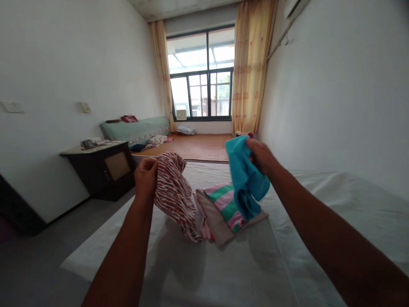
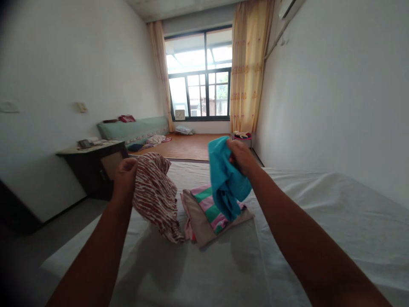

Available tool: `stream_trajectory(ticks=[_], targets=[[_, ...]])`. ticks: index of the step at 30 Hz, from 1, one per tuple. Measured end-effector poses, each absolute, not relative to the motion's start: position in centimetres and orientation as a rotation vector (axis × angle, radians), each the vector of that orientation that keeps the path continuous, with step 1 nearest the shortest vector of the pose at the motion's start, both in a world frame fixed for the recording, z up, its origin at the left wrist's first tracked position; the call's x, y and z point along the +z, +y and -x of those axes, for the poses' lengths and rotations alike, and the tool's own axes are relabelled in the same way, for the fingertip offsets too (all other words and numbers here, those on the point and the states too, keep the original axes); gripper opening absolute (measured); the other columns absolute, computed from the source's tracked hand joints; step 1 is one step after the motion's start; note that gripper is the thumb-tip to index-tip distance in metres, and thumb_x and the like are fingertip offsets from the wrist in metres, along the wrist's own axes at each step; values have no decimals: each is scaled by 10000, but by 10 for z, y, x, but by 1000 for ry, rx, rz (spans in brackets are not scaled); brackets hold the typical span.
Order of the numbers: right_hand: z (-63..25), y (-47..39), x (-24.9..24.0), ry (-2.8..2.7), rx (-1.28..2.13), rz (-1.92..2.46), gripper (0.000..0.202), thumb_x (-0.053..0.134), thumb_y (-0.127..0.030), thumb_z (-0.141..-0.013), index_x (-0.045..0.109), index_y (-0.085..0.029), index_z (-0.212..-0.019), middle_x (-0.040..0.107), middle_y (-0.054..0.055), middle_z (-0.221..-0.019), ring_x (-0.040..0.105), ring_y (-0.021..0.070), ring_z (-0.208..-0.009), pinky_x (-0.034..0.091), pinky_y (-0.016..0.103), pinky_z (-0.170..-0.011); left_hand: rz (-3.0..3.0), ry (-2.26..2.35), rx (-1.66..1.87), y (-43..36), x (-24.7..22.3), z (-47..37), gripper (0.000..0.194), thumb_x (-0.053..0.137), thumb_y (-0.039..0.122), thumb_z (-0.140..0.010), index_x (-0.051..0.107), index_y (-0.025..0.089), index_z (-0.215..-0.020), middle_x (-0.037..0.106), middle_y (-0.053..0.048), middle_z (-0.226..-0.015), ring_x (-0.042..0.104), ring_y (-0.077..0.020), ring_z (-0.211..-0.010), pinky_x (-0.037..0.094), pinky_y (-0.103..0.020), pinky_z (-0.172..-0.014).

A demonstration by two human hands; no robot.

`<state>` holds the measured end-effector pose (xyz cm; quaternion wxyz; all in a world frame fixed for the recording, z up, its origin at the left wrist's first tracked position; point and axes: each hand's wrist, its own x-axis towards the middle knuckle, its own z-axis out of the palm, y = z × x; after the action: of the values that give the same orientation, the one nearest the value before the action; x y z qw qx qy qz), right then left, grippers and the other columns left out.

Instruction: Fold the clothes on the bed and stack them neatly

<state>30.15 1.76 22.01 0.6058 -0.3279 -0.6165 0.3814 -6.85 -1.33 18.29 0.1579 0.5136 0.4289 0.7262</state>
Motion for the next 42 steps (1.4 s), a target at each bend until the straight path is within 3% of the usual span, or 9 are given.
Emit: stream_trajectory(ticks=[4, 10, 15, 18, 22, 30, 32, 36, 42], targets=[[-231, 46, 225, -1660, 896, 767, 479, 724, -638, -667, 477, -232, -723, 514, -34, -604, 554, 141, -534, 505, 299, -480, -1437, 1339, 1980, -6, 157, 82, 332, 779, 392, -588, 569, 162, -704, 590, 19, -651, 597, -130, -615, 533, -265, -597], [-169, 53, 242, -1563, 773, 377, 419, 473, -672, -847, 517, -273, -966, 613, -8, -881, 607, 152, -821, 551, 326, -717, -1168, 1276, 2282, -11, 139, 105, 344, 740, 387, -645, 513, 166, -779, 566, 49, -698, 677, -127, -693, 571, -290, -700], [-200, 51, 174, -2539, 386, 1122, 287, 671, -515, -748, 652, -237, -818, 682, 1, -792, 621, 177, -817, 492, 309, -746, -1187, 1402, 2225, -42, 123, 108, 314, 707, 406, -700, 563, 167, -842, 603, 32, -732, 680, -134, -707, 567, -257, -638], [-230, 40, 125, -2676, 257, 1463, 193, 805, -325, -569, 660, -208, -620, 677, 27, -659, 636, 212, -736, 476, 313, -679, -1279, 1483, 2053, -57, 113, 104, 316, 692, 430, -723, 594, 164, -864, 622, 19, -703, 666, -142, -668, 547, -236, -568], [-249, 29, 96, -2643, 182, 1575, 81, 750, -211, -589, 678, -181, -611, 712, 112, -771, 657, 269, -797, 474, 341, -679, -1445, 1474, 1788, -60, 102, 82, 298, 662, 447, -760, 597, 168, -844, 643, 3, -686, 648, -150, -633, 521, -232, -534], [-243, 75, 189, -2367, 190, 1475, 86, 624, -262, -754, 643, -179, -748, 690, 53, -725, 663, 223, -785, 509, 316, -695, -2193, 1313, 1032, -62, 79, 3, 201, 514, 312, -890, 654, 172, -859, 674, -11, -790, 618, -144, -743, 474, -237, -676], [-227, 86, 229, -1959, 411, 1124, 102, 589, -278, -801, 599, -177, -798, 673, 40, -706, 664, 193, -724, 534, 303, -650, -2306, 1293, 896, -65, 71, -17, 179, 507, 270, -895, 658, 174, -880, 682, -11, -822, 623, -141, -768, 470, -236, -716], [-192, 96, 281, -1500, 565, 448, 135, 542, -358, -886, 536, -230, -929, 663, -1, -883, 674, 138, -884, 550, 267, -744, -2575, 1357, 630, -66, 61, -51, 164, 531, 274, -902, 662, 210, -978, 679, -37, -1006, 626, -170, -950, 471, -259, -837], [-179, 92, 217, -1700, 715, 823, 116, 625, -259, -825, 534, -191, -802, 668, -7, -723, 689, 157, -769, 560, 274, -686, -2746, 1690, 110, -56, 62, -81, 213, 498, 158, -896, 677, 123, -1008, 685, -162, -1003, 656, -266, -965, 514, -362, -779]])
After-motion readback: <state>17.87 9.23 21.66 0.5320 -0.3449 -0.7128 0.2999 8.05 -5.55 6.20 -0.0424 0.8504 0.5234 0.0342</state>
